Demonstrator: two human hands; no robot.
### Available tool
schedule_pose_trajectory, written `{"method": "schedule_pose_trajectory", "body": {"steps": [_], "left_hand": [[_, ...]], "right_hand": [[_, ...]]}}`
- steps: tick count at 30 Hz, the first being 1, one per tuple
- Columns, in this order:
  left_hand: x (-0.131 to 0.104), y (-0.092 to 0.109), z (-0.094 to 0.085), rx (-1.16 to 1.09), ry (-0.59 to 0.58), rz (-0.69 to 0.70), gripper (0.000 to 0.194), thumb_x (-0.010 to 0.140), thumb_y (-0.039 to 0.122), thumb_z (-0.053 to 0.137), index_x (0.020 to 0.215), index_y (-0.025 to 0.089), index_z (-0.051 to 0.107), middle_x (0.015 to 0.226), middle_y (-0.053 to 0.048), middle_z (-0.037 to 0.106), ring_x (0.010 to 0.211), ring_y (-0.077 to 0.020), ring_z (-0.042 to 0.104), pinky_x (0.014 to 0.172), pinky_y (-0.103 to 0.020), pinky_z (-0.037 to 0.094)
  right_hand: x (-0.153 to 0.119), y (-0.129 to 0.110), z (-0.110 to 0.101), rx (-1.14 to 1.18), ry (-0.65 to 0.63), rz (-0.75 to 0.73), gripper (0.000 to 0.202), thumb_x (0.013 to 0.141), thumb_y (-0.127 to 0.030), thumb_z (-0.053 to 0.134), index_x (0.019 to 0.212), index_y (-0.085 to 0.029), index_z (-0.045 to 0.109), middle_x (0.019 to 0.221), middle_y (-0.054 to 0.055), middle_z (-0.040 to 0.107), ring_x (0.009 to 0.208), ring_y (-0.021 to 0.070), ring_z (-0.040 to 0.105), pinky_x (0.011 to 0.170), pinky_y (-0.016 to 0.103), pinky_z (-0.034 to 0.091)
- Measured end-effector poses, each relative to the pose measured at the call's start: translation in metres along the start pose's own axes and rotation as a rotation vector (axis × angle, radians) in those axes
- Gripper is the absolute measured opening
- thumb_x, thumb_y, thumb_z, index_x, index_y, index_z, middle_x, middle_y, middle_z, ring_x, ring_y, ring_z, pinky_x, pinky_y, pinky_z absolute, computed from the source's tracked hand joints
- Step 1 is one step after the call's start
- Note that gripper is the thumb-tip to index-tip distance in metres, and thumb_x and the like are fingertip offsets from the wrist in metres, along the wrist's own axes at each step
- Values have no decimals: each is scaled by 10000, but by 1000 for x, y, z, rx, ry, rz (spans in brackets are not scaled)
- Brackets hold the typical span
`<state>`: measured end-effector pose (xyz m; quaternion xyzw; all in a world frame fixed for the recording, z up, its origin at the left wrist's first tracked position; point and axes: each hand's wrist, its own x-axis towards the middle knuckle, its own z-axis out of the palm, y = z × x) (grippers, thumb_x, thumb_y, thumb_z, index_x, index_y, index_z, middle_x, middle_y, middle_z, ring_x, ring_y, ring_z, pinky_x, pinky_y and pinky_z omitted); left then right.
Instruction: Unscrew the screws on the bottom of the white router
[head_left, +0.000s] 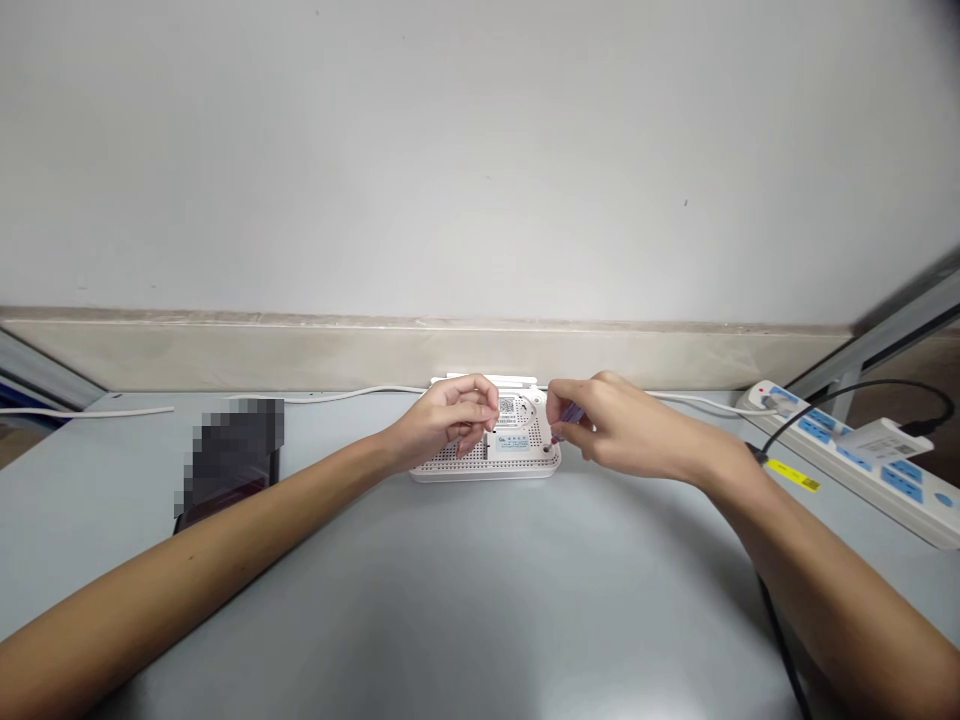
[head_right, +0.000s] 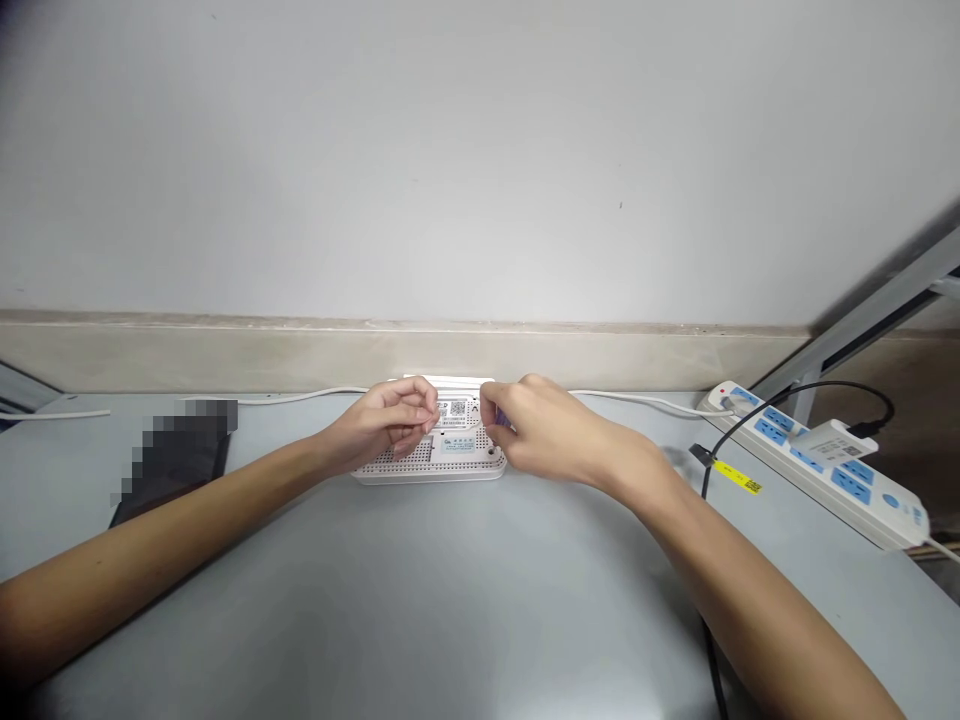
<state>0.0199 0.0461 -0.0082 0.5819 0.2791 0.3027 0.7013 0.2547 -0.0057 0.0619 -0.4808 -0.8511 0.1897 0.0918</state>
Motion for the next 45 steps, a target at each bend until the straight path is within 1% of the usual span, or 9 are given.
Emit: {"method": "schedule_pose_trajectory", "body": {"steps": [5,10,14,19,29,36,41,43,45], "left_hand": [[0,0,0,-4,-3,3,74,820,168,623,846,165,553,690,27,563,444,-44,447,430,-194,352],[0,-1,0,-4,-6,6,70,822,168,619,844,166,553,693,28,564,440,-41,445,433,-195,355],[0,-1,0,7,-5,3,67,824,163,616,845,166,552,699,27,560,443,-42,451,436,-196,357],[0,-1,-1,-2,-6,5,68,826,162,613,846,166,549,702,23,560,442,-42,447,431,-193,351],[-1,10,0,-76,69,-102,59,831,189,590,851,172,536,719,20,517,462,-30,397,431,-173,329],[-2,38,-17,350,128,-47,94,814,234,581,872,167,549,760,-9,583,507,-76,506,482,-218,406],[-15,70,-41,895,235,-34,145,806,283,543,904,189,592,777,-13,625,583,-114,559,539,-233,435],[-22,80,-50,1168,152,-136,119,778,265,539,829,197,622,728,1,624,584,-114,546,539,-225,396],[-28,83,-56,1353,-26,-315,103,745,236,528,735,193,622,637,8,596,545,-117,517,510,-230,349]], "right_hand": [[-1,-1,0,-26,9,17,106,871,-204,476,813,-197,565,609,-26,567,540,103,438,545,247,249],[2,-3,2,-132,57,22,224,929,-276,415,736,-196,495,552,-28,517,505,106,391,524,254,223],[3,0,4,-155,70,33,222,920,-284,432,742,-192,529,553,-21,543,497,107,415,531,254,243],[2,4,1,-55,40,3,149,867,-238,497,846,-200,640,576,-20,600,522,110,496,548,245,291],[14,12,7,269,-25,36,349,883,-353,483,626,-154,610,546,2,598,467,90,481,485,239,326],[16,17,16,408,-100,56,295,838,-289,498,572,-165,534,529,-18,549,471,90,479,478,231,366],[12,18,8,482,-47,53,229,818,-216,489,650,-151,631,575,2,593,517,111,538,509,238,411],[10,16,4,541,1,49,213,819,-201,496,691,-147,658,576,1,597,520,113,548,525,242,425],[10,14,3,621,56,27,213,825,-188,493,719,-145,673,582,-1,601,516,112,552,546,248,443]]}}
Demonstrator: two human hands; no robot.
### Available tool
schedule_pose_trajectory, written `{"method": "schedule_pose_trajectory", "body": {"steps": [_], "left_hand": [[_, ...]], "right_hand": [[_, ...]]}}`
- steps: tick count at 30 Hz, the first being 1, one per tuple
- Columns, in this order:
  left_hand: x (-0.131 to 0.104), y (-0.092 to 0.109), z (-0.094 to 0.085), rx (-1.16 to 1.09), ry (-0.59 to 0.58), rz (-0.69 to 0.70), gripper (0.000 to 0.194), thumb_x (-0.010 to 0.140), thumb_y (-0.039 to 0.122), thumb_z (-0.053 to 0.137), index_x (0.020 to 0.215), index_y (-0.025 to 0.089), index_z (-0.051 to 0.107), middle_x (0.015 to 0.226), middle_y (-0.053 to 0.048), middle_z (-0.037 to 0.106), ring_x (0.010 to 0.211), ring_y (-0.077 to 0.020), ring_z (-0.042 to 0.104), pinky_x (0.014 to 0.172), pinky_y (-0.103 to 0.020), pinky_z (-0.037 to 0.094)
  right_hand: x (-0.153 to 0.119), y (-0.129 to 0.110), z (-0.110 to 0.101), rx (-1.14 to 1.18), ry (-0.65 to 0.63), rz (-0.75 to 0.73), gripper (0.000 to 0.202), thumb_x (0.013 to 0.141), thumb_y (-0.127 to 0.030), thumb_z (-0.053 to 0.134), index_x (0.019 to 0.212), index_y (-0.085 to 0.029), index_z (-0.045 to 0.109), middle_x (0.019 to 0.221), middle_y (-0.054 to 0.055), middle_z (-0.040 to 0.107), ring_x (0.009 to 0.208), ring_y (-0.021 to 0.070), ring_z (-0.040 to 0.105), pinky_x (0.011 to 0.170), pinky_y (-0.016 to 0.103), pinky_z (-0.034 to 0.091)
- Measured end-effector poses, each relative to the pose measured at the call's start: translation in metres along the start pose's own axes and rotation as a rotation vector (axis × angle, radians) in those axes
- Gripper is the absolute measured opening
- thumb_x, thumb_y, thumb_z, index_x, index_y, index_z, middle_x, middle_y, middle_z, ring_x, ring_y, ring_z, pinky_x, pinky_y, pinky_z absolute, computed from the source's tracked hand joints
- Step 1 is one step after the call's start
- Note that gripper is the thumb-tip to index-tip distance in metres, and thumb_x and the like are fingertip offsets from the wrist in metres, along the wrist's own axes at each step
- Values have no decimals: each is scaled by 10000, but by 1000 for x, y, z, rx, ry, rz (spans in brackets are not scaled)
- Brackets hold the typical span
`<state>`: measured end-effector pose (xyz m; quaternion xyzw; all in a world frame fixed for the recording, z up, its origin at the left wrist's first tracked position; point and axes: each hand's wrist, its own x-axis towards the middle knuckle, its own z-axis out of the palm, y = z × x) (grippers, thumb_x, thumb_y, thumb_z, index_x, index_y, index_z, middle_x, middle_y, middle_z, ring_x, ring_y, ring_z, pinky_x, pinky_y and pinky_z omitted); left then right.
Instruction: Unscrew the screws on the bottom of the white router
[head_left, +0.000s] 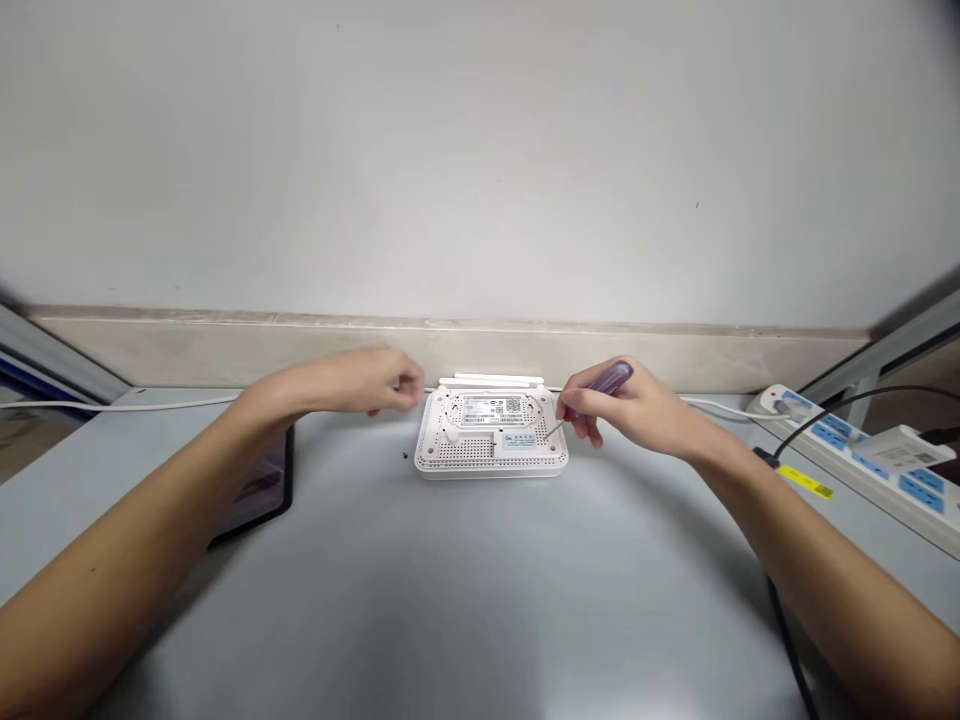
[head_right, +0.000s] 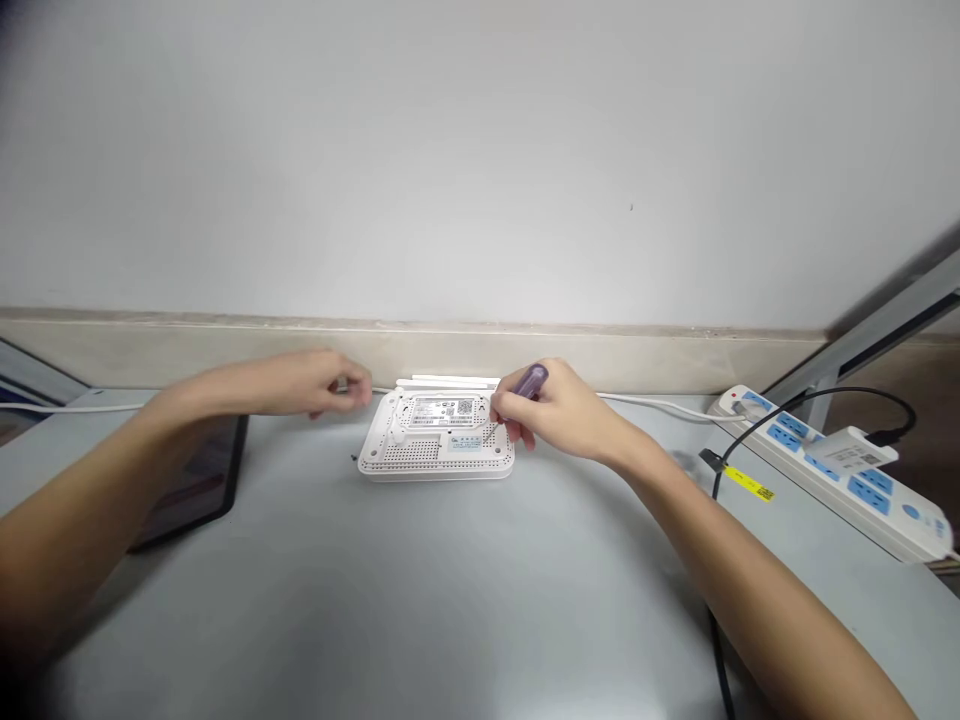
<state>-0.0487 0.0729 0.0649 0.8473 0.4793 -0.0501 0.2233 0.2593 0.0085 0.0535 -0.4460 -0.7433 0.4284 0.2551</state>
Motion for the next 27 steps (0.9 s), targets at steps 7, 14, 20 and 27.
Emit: {"method": "schedule_pose_trajectory", "body": {"steps": [7,14,20,27], "left_hand": [[7,-6,20,212,-229,-25,89,643,280,618,674,201,644,690,-12,623,612,-153,536,496,-242,296],[9,-5,26,104,-267,20,117,620,312,662,650,205,625,663,4,594,578,-143,509,491,-236,274],[13,-10,32,85,-224,15,121,591,280,671,616,198,586,643,2,566,566,-143,482,483,-235,262],[19,-17,37,5,-238,70,101,590,205,598,557,184,506,571,6,510,533,-134,456,489,-237,278]], "right_hand": [[3,2,15,88,22,-63,213,855,-208,503,795,-138,695,646,17,625,570,127,574,560,259,452],[0,-1,17,-22,19,-79,219,851,-202,498,718,-150,665,602,-4,587,549,106,535,527,236,412],[1,0,17,-51,7,-77,201,842,-189,495,731,-150,659,596,-3,584,550,110,531,515,239,396],[2,2,18,-84,0,-83,207,850,-194,492,715,-152,644,596,-5,583,557,108,527,520,243,386]]}}
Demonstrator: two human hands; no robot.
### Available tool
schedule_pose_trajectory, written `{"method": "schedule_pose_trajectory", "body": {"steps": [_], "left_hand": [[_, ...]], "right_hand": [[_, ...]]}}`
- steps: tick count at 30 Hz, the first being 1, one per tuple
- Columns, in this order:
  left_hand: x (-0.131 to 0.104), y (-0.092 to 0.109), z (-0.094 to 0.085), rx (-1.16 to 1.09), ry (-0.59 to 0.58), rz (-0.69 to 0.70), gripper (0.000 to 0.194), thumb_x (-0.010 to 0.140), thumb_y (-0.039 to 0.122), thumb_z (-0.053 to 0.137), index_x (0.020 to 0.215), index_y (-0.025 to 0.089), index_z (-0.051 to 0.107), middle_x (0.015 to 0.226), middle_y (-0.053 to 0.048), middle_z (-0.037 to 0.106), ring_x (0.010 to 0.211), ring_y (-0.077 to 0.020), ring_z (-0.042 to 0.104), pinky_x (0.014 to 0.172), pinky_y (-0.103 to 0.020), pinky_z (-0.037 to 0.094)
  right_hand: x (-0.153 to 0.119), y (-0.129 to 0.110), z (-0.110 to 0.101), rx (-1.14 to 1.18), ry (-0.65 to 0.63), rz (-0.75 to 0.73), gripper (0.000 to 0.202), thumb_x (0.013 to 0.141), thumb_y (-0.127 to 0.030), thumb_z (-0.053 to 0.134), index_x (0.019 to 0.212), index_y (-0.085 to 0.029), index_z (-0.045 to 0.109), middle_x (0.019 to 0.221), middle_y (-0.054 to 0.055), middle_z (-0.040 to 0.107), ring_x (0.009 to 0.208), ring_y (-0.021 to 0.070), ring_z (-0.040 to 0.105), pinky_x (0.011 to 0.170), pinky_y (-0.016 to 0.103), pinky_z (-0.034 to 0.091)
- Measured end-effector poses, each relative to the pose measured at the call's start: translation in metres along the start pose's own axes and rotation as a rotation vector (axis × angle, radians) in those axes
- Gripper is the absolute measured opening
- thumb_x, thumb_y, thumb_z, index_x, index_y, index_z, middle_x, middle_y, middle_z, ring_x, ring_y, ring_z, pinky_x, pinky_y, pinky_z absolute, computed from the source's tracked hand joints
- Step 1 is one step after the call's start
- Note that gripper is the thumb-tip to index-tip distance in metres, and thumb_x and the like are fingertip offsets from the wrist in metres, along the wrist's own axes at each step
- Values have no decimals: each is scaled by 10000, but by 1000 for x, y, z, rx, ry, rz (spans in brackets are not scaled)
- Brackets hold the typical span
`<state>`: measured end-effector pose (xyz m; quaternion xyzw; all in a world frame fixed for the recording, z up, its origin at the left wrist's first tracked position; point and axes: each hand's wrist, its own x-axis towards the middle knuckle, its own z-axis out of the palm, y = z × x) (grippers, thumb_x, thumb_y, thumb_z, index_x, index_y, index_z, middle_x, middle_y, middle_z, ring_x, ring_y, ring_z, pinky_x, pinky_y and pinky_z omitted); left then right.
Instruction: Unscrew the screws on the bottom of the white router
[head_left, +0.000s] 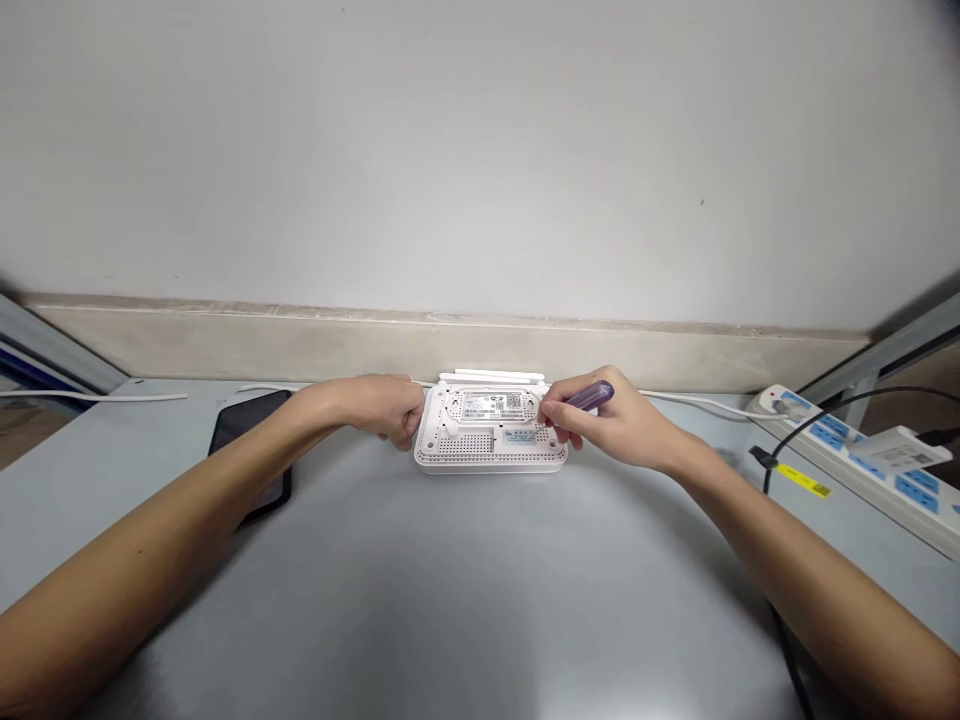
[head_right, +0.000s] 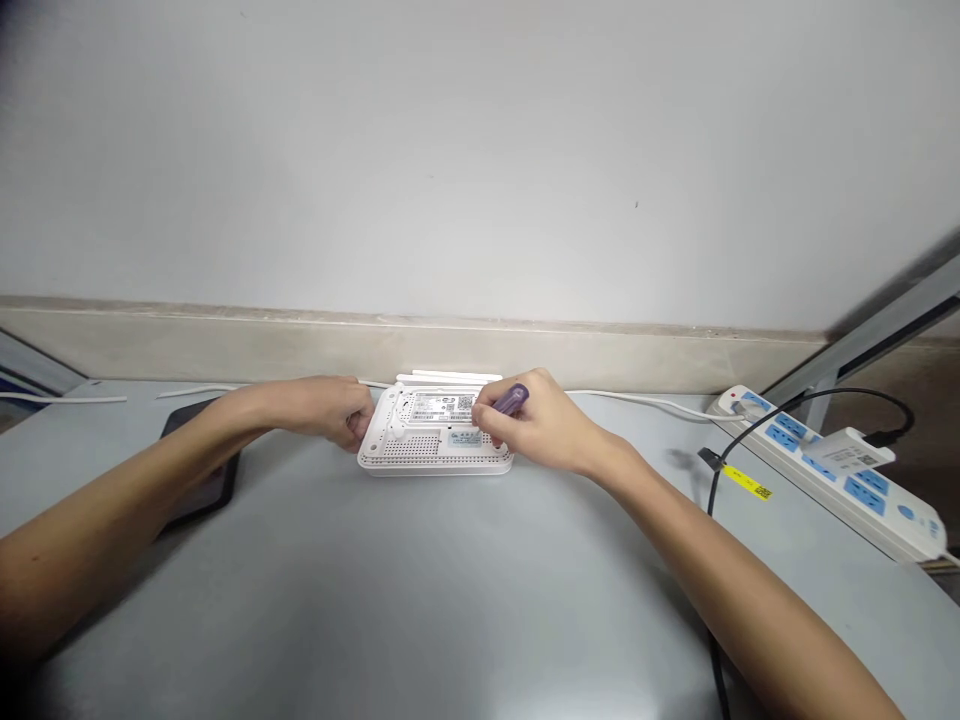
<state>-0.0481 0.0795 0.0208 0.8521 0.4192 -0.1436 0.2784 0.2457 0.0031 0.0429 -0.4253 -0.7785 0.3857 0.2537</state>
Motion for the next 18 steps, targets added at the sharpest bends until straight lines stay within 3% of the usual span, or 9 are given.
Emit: {"method": "schedule_pose_trajectory", "body": {"steps": [5,11,18], "left_hand": [[-1,-2,0,-123,-58,-61,46,529,140,522,545,183,519,533,-5,511,487,-139,475,439,-232,277],[-4,0,-1,-146,-93,-76,66,540,145,482,583,185,514,596,-8,562,537,-153,536,485,-240,386],[-4,-4,1,-57,-34,-31,109,501,124,457,584,194,461,560,9,512,544,-158,498,494,-250,287]], "right_hand": [[-1,1,0,-9,-11,-10,216,851,-203,494,692,-153,631,594,-7,576,558,105,519,515,241,374],[0,1,-1,-5,-13,-12,201,844,-206,497,709,-153,636,600,-6,580,554,103,509,506,237,361],[0,0,0,9,-24,3,185,835,-211,502,707,-158,624,573,-16,543,550,100,483,508,236,356]]}}
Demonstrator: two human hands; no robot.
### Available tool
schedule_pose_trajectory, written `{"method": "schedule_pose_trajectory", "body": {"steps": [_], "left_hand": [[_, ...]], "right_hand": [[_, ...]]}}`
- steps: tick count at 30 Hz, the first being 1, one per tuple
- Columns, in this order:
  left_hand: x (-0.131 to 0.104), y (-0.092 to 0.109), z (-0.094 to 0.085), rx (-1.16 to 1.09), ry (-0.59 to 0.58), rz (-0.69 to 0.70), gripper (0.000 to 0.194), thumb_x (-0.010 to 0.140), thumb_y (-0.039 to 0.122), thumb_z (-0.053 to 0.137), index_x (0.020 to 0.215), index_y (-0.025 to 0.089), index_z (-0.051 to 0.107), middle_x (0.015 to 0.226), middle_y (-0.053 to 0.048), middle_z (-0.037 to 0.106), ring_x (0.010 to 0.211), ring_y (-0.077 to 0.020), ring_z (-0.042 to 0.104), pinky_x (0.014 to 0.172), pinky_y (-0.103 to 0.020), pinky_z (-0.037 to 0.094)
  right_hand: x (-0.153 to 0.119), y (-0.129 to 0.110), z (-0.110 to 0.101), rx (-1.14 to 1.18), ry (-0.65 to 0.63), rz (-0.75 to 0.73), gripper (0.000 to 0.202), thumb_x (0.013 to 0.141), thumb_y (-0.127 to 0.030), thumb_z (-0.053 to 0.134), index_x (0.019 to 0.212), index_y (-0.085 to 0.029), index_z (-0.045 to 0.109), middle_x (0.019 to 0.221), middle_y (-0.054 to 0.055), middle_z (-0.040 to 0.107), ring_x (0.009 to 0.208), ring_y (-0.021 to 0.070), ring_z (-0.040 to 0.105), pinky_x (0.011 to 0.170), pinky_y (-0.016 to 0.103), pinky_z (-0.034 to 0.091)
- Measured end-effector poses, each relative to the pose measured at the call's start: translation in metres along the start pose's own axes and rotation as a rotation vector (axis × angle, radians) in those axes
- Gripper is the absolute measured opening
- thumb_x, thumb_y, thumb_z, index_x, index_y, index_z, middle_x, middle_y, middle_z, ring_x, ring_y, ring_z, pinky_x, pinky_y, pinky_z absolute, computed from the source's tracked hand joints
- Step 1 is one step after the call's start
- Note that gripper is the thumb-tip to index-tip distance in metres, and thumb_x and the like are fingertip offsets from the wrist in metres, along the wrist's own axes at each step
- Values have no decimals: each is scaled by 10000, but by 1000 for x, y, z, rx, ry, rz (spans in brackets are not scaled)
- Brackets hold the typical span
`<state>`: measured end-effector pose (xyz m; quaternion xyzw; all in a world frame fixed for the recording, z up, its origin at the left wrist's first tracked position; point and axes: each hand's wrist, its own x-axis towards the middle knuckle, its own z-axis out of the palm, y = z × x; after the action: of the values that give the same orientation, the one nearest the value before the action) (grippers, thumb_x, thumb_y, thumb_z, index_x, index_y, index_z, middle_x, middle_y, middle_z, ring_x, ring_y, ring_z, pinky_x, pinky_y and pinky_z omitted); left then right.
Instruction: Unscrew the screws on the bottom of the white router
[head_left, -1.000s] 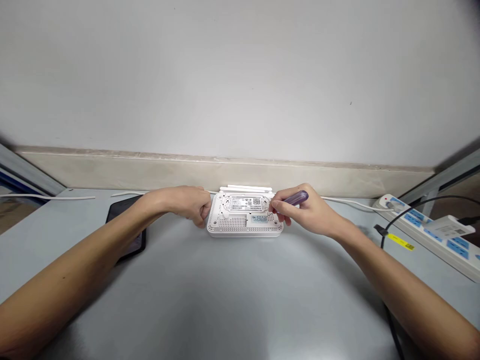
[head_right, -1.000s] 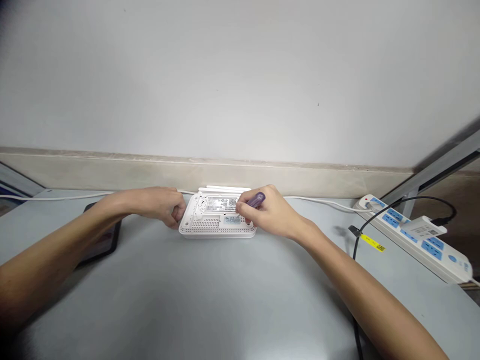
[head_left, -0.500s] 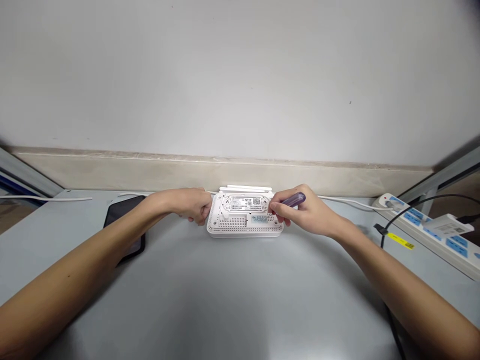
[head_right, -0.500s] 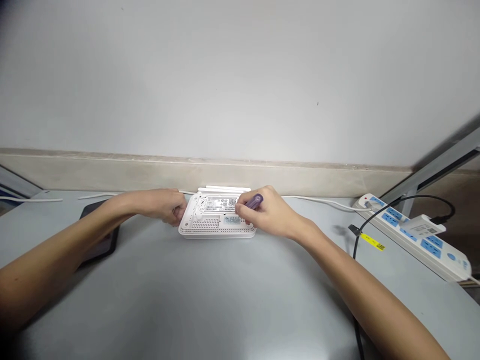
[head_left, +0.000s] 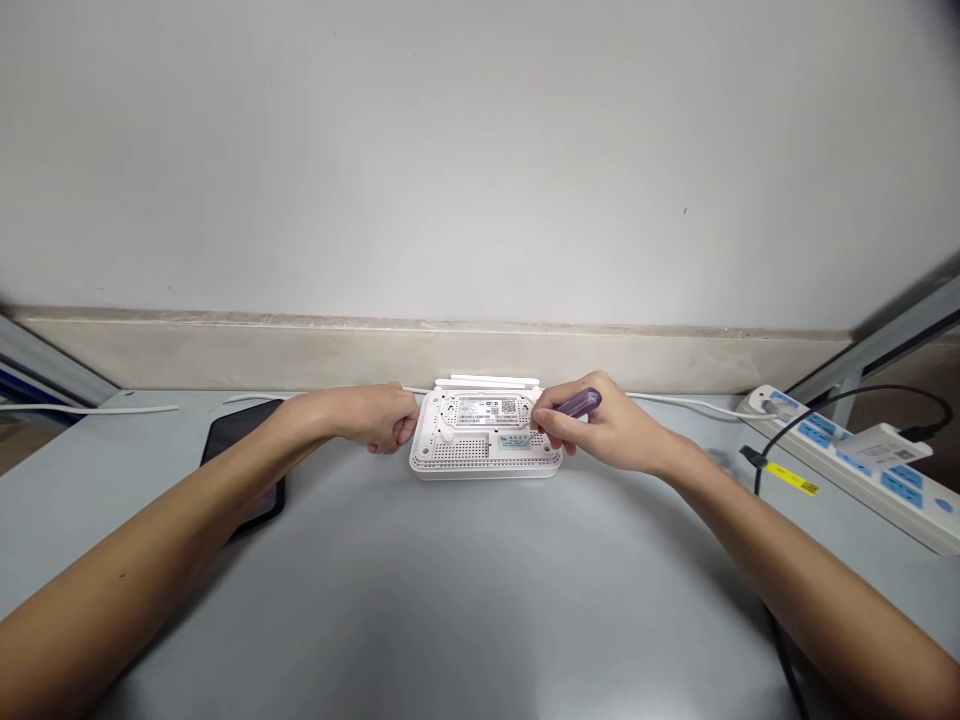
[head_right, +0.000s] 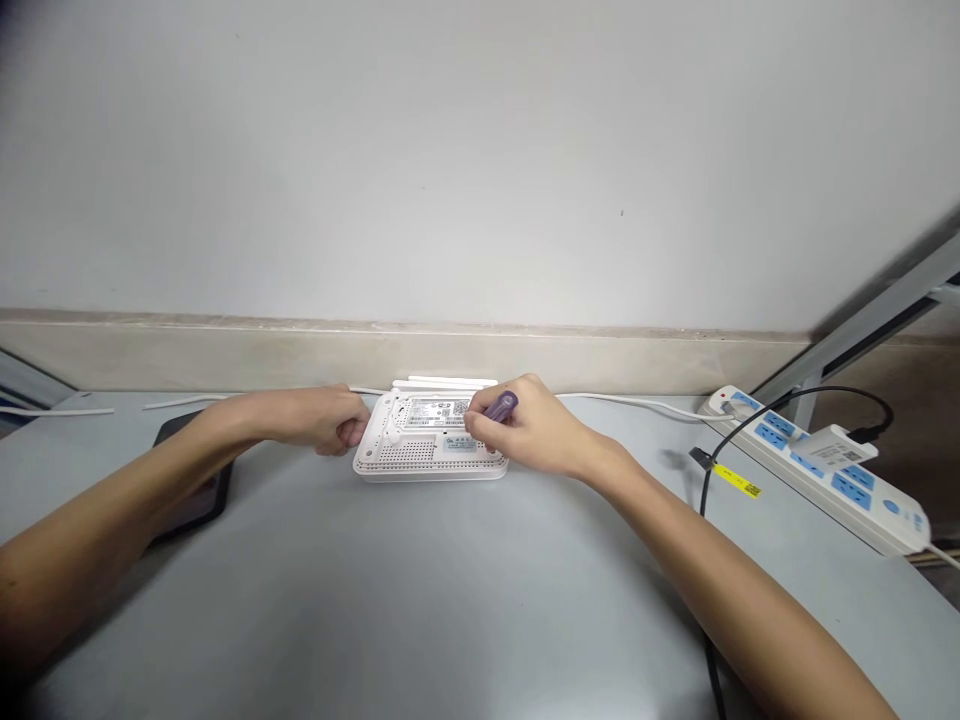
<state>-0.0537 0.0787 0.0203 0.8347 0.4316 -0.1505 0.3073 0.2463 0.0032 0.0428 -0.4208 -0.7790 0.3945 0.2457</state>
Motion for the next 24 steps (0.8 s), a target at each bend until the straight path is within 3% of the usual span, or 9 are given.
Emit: {"method": "schedule_pose_trajectory", "body": {"steps": [7,14,20,24], "left_hand": [[2,-9,-3,16,-4,-10,204,518,144,494,711,203,526,669,-8,585,582,-161,517,488,-231,303],[-2,-3,-15,70,132,45,165,555,153,527,705,203,481,681,5,553,579,-138,464,494,-232,281],[-16,12,-24,28,284,90,78,685,196,544,761,196,559,715,-9,579,625,-135,517,536,-226,326],[-15,31,-20,-130,369,187,165,749,283,616,888,195,631,833,-34,653,739,-158,604,619,-232,428]], "right_hand": [[0,1,0,-11,12,-12,185,823,-197,490,702,-158,625,594,-14,567,547,97,494,507,235,364],[1,2,-1,-35,24,-11,184,804,-202,495,711,-149,645,582,-6,581,531,98,497,507,233,362],[0,1,0,-3,19,-3,178,796,-211,505,676,-151,622,552,-11,547,530,97,485,508,226,373],[0,-1,2,8,22,2,177,797,-207,505,676,-146,620,530,-23,523,509,85,455,481,215,346]]}}
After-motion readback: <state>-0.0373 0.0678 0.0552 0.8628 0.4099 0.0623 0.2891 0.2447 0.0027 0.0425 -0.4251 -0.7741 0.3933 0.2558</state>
